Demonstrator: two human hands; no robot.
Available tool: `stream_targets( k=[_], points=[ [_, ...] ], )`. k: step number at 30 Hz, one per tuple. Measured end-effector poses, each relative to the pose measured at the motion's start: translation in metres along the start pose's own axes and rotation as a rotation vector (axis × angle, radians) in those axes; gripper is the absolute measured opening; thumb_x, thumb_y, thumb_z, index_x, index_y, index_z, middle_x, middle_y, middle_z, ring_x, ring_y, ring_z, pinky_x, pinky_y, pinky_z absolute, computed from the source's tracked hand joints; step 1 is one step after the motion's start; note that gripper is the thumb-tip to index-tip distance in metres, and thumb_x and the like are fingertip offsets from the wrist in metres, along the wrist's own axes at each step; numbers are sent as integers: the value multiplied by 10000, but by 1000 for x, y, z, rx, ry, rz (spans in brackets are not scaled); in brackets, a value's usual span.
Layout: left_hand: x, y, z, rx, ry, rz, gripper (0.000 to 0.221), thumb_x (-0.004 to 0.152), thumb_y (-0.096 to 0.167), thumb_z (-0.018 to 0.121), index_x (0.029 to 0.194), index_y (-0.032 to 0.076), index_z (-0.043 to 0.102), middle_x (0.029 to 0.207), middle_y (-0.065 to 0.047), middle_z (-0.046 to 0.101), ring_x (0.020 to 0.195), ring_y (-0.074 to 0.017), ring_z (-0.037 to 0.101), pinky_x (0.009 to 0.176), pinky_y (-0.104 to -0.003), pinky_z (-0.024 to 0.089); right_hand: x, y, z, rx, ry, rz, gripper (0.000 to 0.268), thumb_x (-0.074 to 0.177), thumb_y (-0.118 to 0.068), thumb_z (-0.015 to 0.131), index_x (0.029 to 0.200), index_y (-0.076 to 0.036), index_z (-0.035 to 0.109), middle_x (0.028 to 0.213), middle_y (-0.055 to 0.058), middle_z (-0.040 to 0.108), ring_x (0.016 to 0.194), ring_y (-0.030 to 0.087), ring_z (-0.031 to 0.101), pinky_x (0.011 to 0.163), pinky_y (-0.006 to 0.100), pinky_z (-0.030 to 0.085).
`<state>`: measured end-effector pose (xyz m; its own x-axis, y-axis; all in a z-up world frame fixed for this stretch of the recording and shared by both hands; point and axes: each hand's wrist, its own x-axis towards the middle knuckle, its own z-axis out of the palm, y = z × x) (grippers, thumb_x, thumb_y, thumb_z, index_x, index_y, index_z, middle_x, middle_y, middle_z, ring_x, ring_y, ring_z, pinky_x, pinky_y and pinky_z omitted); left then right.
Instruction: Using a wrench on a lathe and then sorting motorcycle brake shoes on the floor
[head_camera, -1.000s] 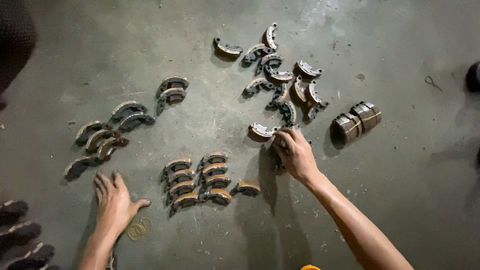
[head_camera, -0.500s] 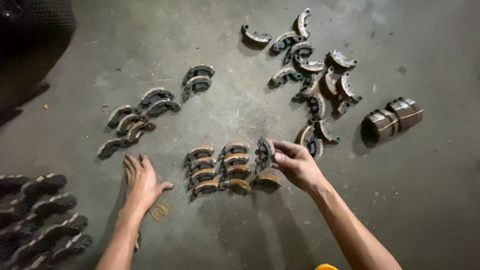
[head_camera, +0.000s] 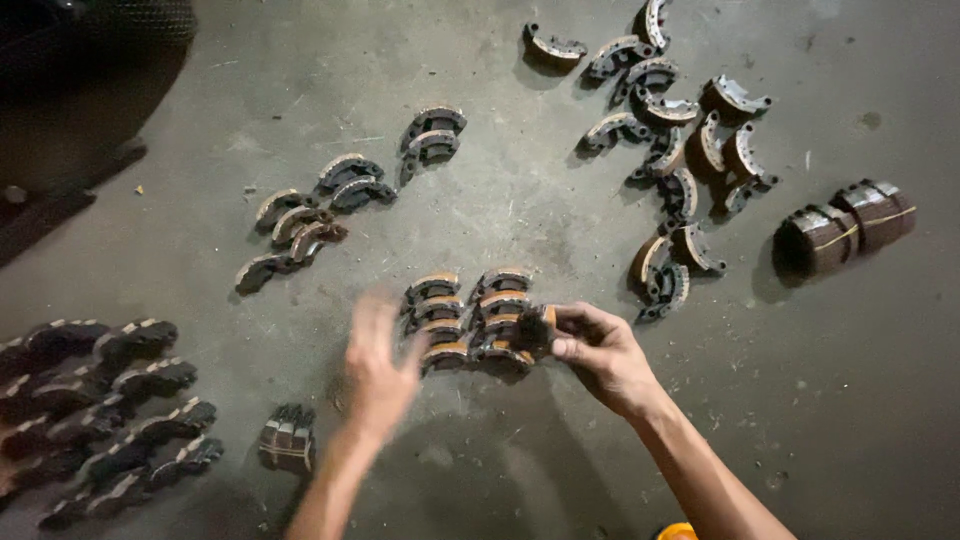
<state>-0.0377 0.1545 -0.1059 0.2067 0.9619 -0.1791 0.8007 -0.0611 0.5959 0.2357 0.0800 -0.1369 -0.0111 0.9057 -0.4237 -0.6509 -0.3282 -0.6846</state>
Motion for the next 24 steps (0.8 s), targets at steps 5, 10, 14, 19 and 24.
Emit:
stream_targets(
  k=[5,10,14,19,24],
  points=[
    [-28,71,16,-718,-104,225,526,802,-148,655,1299,21,628,1163,-201,753,960,-277,777,830,-362,708,-11,-10,36,-457,-138,-363,410,784,-127,801,1167,-29,693,1261,180,711,1082,302,746,978,411,681],
    [-39,81,14,-927,-222,-50,265,849,34,764,1106,-24,738,1017,-118,796,826,-157,746,755,-246,618,-27,-17,62,-946,-6,-588,575,686,-58,895,1203,-19,646,1088,90,729,866,177,719,797,287,622],
    [-48,51,38,-924,-166,-77,252,861,29,752,1111,1,770,945,-150,833,647,-144,722,566,-207,593,-31,-11,53,-955,-89,-605,637,677,-56,886,1255,-16,622,1186,117,690,968,221,696,841,331,591],
    [-50,34,39,-1323,-274,-158,330,905,-33,698,1234,-27,709,1152,-175,776,939,-179,739,858,-255,616,-35,-14,41,-569,-44,-404,310,920,-55,665,1219,26,678,1073,146,782,888,197,765,800,293,666],
    [-47,37,30,-1243,-321,-159,327,920,12,671,1244,1,707,1196,-176,775,1023,-223,758,935,-336,634,-31,-5,27,-528,-8,-335,302,939,-36,631,1227,41,676,1078,177,772,911,236,777,861,327,683]
  ],
)
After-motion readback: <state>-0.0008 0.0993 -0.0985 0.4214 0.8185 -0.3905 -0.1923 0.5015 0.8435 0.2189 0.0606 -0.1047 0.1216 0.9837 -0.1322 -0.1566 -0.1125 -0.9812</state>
